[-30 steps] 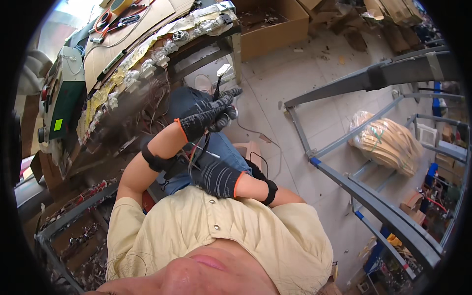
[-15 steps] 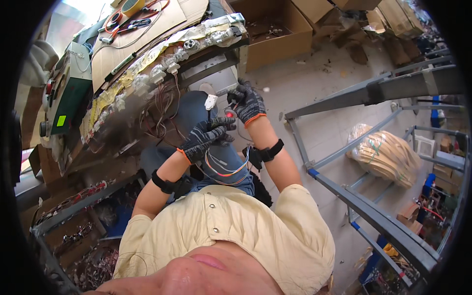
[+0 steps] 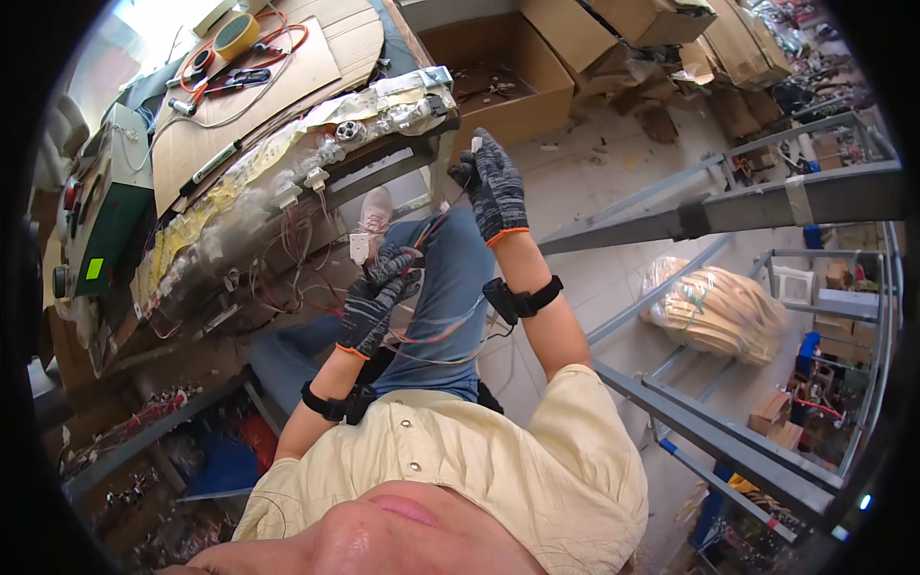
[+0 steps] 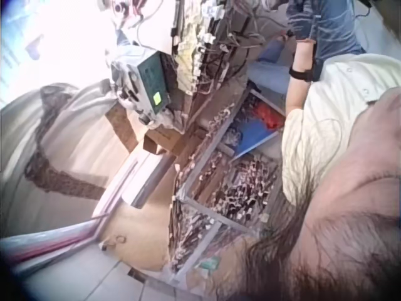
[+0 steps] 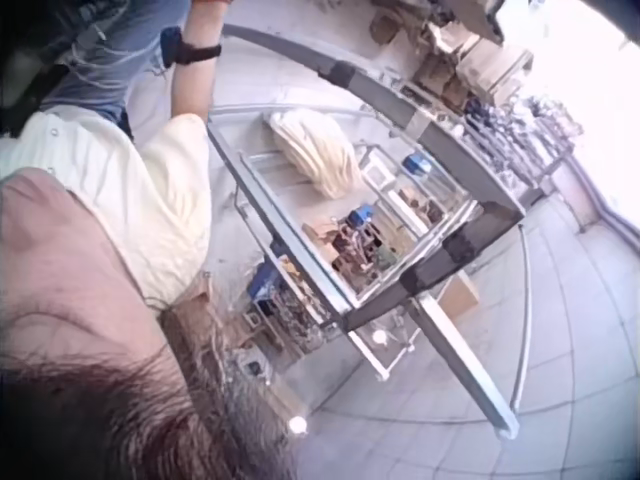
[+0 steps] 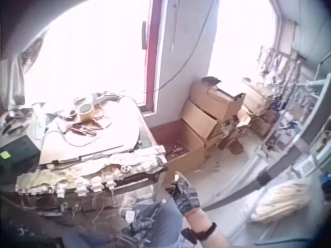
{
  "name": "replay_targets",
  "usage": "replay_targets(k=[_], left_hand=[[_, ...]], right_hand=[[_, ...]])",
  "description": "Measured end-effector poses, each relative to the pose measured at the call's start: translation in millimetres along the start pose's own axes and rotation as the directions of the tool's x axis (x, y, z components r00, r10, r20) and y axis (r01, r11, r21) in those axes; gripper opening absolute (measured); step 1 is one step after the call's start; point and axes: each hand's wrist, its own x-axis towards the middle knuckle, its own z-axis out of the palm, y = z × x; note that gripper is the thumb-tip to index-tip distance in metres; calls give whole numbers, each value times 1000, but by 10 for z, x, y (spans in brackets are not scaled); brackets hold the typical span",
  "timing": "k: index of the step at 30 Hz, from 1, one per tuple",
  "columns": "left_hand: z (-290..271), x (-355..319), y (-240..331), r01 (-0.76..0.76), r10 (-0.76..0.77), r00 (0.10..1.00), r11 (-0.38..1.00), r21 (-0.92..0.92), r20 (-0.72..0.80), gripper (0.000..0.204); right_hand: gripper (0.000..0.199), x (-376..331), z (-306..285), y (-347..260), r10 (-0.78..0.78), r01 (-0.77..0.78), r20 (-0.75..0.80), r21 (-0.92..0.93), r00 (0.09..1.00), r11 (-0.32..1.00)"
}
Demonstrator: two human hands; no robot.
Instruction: Assembling and testing electrical wiring harnesses at a factory workstation.
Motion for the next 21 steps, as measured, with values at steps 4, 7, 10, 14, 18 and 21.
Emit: replay_targets(k=[4,7,10,14,18,21], left_hand=[[26,1,122,-195,207,977,965,174,-53,34],[11,-35,128,-255,279,958,934,251,-64,32],[22,-57,105,-310,341,934,923,230,-111,32],[22,-31,77,-369,417,891,895,249,-179,33],[22,-22,114,-327,353,911,934,146,-214,33],[-53,-35,41,-284,309,929,948,141,-205,31]], right_hand=[[25,83,37,86,-261,258,42,-356,964,898],[23,130,81,-36,-142,201,171,-407,975,891],[20,207,173,-108,6,46,113,-452,994,891],[24,244,283,-131,57,-10,119,-361,991,932],[26,227,303,-110,45,6,125,-380,991,925],[26,217,324,-101,37,14,121,-393,992,919]])
